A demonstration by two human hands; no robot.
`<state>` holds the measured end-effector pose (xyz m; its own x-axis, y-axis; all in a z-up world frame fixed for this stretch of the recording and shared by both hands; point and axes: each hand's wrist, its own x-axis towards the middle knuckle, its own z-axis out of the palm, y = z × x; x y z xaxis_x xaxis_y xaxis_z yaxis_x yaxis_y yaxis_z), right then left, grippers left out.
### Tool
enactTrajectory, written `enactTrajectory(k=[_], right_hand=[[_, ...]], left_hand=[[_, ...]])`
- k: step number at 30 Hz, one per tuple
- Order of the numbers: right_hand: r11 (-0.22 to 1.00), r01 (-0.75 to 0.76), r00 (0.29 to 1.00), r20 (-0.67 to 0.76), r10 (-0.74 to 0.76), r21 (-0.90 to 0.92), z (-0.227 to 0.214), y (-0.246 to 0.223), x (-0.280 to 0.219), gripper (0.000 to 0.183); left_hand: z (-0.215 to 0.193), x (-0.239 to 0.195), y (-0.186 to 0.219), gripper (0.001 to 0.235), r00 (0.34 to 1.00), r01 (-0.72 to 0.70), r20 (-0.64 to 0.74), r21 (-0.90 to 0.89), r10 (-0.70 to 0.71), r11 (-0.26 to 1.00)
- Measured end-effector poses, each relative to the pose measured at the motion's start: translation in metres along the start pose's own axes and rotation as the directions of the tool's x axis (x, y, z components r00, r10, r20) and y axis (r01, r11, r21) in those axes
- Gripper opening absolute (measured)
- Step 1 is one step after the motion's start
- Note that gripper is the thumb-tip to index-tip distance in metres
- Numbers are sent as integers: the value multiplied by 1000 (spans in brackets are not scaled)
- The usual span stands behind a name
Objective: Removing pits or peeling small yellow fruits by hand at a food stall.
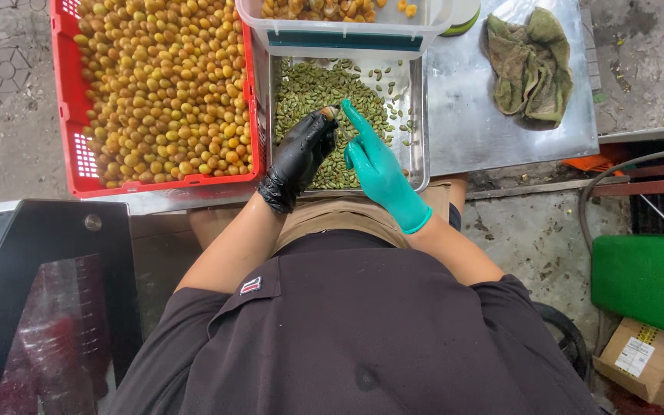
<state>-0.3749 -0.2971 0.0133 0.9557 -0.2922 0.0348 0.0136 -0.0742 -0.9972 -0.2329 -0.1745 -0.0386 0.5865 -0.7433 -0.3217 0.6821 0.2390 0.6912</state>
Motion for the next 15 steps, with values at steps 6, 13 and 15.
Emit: enactTrajectory(k=[6,13,15], right_hand=[[996,26,999,20,-25,-79,1,1,-2,60],[999,2,999,49,-4,50,0,-2,-2,57],[999,9,999,46,-11,46,1,-1,-3,57]], left_hand=[[-6,2,-9,32,993,-111,41,94,107,989],[-12,7,-16,29,986,-169,41,234,164,958],[-13,8,-18,29,986,-166,39,224,162,960]])
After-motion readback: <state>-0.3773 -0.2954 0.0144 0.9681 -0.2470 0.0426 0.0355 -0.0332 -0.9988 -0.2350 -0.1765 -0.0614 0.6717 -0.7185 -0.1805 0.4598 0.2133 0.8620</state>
